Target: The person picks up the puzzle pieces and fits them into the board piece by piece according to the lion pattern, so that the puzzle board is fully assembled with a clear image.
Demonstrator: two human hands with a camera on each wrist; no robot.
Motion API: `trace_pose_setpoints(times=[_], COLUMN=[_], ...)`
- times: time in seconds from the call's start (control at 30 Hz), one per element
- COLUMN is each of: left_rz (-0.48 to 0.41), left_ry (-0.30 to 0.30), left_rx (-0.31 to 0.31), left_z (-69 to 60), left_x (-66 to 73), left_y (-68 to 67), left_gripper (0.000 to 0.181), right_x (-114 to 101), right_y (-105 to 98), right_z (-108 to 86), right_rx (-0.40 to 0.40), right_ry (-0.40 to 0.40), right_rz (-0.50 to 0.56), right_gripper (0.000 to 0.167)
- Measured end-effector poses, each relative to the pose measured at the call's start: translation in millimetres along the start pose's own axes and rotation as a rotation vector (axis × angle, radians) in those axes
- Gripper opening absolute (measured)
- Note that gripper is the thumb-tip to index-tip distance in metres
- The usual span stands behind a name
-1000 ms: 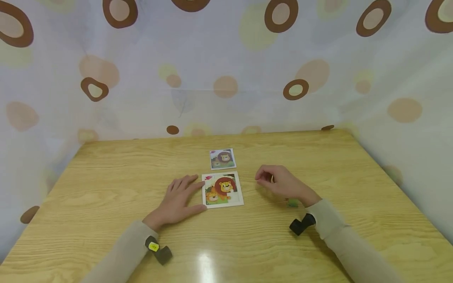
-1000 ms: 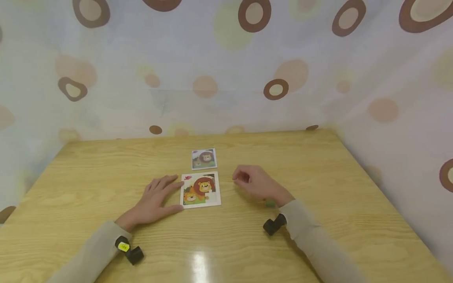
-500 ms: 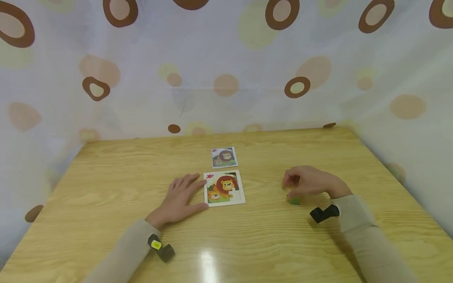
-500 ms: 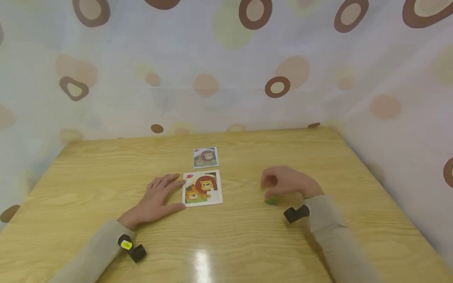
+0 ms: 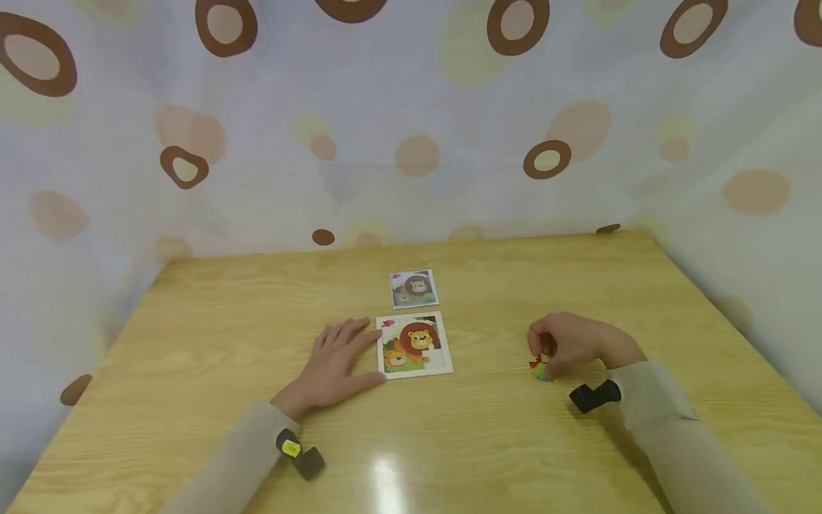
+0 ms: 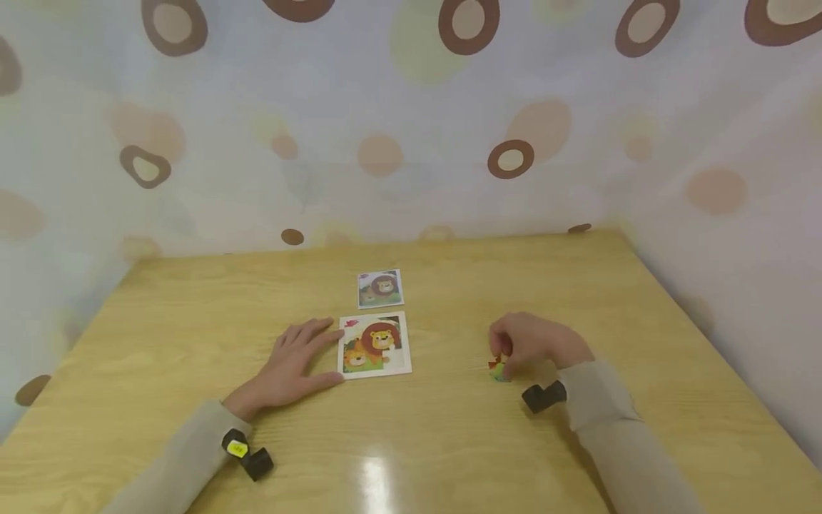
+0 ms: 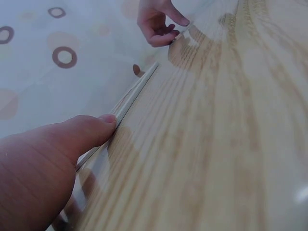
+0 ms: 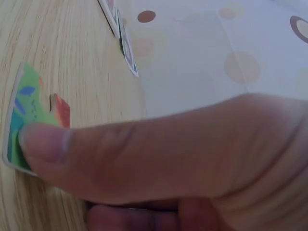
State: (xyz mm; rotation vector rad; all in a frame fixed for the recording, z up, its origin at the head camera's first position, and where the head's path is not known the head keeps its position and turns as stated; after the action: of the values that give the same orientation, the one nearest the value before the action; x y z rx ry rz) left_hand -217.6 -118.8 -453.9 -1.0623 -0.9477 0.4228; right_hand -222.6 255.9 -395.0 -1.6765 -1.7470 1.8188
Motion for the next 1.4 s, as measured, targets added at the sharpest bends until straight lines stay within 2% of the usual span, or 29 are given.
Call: trace_pose_setpoints(times=[0.23,0.43,0.57,0.67,0.77,0.97,1.23,1.4], left_rz=[0.002,0.007,-0.002,-0.006,-0.004,-0.016,-0.016,-0.014], left_ry=[0.002,-0.003,-0.01,-0.01,-0.008,-0.004,-0.009,-0.013], left_rx=[-0.013,-0.009,-0.017,-0.016,-0.011,-0.011,-0.021,-0.022], left_z=[-0.4,-2.9,-4.5,-4.5,-3.8,-2.7,-2.9,-2.9], left_x=[3.3,1.9,1.6,1.8,2.1,3.5,2.7,4.0], left_y=[1.9,1.1,0.7,1.0,1.0,-0.7,-0.1,-0.3], left_gripper=[0.072,0.071,0.072,0.072,0.072,0.072,0.072,0.072], right_x=[0,2,1,1,-2,-14,-18,-23], right_y=[5,7,12,16,21,30,42,51], right_z=[-2.3,7.3,14.4,21.1,29.5,38.5,49.6,59.5], right_rx=[-0.01,0.065,0.108,0.175,0.227,0.23,0.25,0.321], right_ry=[-0.054,-0.06,-0.098,-0.125,-0.154,-0.203,-0.158,-0.142], right_rz=[0.029,0.017,0.056,0.071,0.103,0.23,0.332,0.32], right_gripper=[0.031,0.023,0.017,0.013,0.009,0.008,0.01,0.012])
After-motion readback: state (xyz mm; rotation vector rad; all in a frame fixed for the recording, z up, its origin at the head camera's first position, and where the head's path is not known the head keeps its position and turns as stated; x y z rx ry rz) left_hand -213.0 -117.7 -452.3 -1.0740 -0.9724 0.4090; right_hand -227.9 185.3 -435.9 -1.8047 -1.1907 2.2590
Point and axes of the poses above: each hand's wrist, its own z-axis towards the middle knuckle, its own y-axis out of the palm, x = y × z, the point moved 3 cm from there along z, towards the middle knuckle
